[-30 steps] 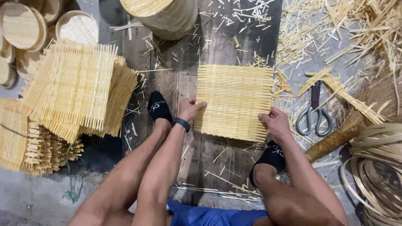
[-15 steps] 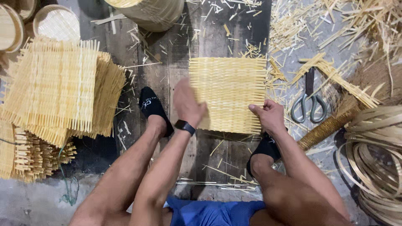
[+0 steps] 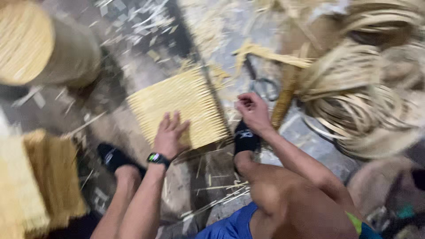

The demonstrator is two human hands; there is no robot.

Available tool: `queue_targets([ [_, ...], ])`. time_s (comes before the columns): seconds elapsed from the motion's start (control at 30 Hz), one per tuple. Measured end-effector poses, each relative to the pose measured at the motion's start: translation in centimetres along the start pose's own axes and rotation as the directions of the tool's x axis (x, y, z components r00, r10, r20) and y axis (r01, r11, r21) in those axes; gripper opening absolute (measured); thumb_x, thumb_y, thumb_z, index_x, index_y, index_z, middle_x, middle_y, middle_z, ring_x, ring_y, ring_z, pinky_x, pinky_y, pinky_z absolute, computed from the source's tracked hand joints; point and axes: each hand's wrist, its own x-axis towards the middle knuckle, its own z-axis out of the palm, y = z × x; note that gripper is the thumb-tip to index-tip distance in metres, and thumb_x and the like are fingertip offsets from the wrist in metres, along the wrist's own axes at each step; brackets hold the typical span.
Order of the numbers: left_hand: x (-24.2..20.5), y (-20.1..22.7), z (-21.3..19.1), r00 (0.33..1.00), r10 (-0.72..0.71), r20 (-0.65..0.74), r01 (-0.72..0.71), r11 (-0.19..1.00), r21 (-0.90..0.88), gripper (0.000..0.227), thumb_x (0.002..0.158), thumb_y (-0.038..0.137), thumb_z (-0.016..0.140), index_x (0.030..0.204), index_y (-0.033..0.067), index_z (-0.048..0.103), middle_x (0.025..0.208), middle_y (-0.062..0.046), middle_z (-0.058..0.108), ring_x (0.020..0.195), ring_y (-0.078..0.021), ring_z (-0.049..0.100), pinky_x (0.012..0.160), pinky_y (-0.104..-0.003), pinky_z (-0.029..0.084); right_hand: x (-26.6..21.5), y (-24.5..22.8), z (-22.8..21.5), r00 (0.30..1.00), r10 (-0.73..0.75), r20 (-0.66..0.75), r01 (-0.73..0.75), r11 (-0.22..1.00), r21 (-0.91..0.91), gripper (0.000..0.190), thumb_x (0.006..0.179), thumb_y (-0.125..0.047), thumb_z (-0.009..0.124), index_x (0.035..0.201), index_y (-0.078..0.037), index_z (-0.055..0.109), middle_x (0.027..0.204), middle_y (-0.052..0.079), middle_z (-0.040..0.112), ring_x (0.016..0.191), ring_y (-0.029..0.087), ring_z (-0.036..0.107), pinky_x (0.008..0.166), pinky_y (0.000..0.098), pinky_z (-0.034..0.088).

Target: The person assembles and trims bamboo basket lids and bases by hand using a pair of snips.

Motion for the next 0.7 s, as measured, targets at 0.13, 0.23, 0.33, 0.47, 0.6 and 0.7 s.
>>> queue_targets([
  [0.13,0.3,0.4,0.0,0.999,-0.02,0.035,0.017,0.996,0.082,0.099,0.052,0.037,0.096,0.142,0.0315,0.056,0.164,-0.012,0.031,0.151,-0.0417,0.025,0.119,-0.05,0.027,-1.0,-2.4,-15.9,0.834,-0.346,-0.429,0.139,0.885,-0.444,0.021,0.098,-0.011,0.084,0.11,-0.005,0.068,0.098,0.007,0.068,0.087,0.017,0.066,0.079,0.0309,0.053],
  [0.23,0.5,0.4,0.0,0.999,0.014,0.044,-0.019,0.993,0.115,0.098,0.054,0.043,0.095,0.142,0.0304,0.056,0.163,-0.013,0.031,0.15,-0.0427,0.026,0.118,-0.053,0.029,-3.5,-3.9,-25.9,0.798,-0.509,-0.323,0.011,0.548,-0.837,0.032,0.082,-0.015,0.084,0.108,-0.005,0.068,0.099,0.013,0.064,0.092,0.029,0.065,0.082,0.0421,0.053],
  [0.33,0.7,0.7,-0.4,0.998,-0.009,0.057,0.002,0.99,0.138,0.094,0.058,0.047,0.094,0.142,0.0279,0.055,0.162,-0.014,0.031,0.149,-0.042,0.026,0.117,-0.059,0.027,-5.6,-2.4,-30.9,0.882,-0.366,-0.297,-0.1,0.471,-0.877,0.022,0.086,-0.019,0.084,0.101,-0.006,0.073,0.09,0.015,0.066,0.088,0.031,0.065,0.079,0.0431,0.053],
  [0.47,0.9,1.1,-1.8,0.999,-0.014,-0.046,0.019,0.994,0.112,0.103,0.058,0.049,0.092,0.149,0.0217,0.054,0.16,-0.021,0.031,0.147,-0.0393,0.032,0.115,-0.062,0.028,-7.8,1.8,-33.1,0.879,-0.297,-0.374,-0.071,0.695,-0.716,0.004,0.103,-0.008,0.073,0.107,-0.007,0.075,0.102,0.012,0.071,0.095,0.024,0.069,0.087,0.0382,0.056],
  [0.6,0.2,1.3,-4.2,0.979,0.005,-0.202,0.0,1.0,0.024,0.085,0.068,0.045,0.088,0.141,0.0123,0.059,0.159,-0.026,0.036,0.144,-0.0406,0.039,0.114,-0.054,0.035,-7.3,1.7,-34.5,0.87,-0.391,-0.3,-0.058,0.524,-0.85,0.004,0.102,-0.004,0.067,0.099,-0.007,0.066,0.104,0.01,0.071,0.096,0.024,0.069,0.086,0.0374,0.055],
  [0.7,-0.4,1.8,-5.7,0.96,-0.005,-0.279,-0.019,0.996,-0.083,0.077,0.074,0.041,0.085,0.141,0.0105,0.061,0.159,-0.027,0.038,0.14,-0.0416,0.045,0.112,-0.048,0.042,-6.1,-0.4,-35.0,0.852,-0.507,-0.129,0.031,0.295,-0.955,0.005,0.101,-0.005,0.074,0.098,-0.006,0.07,0.095,0.009,0.071,0.092,0.027,0.069,0.085,0.0438,0.052],
])
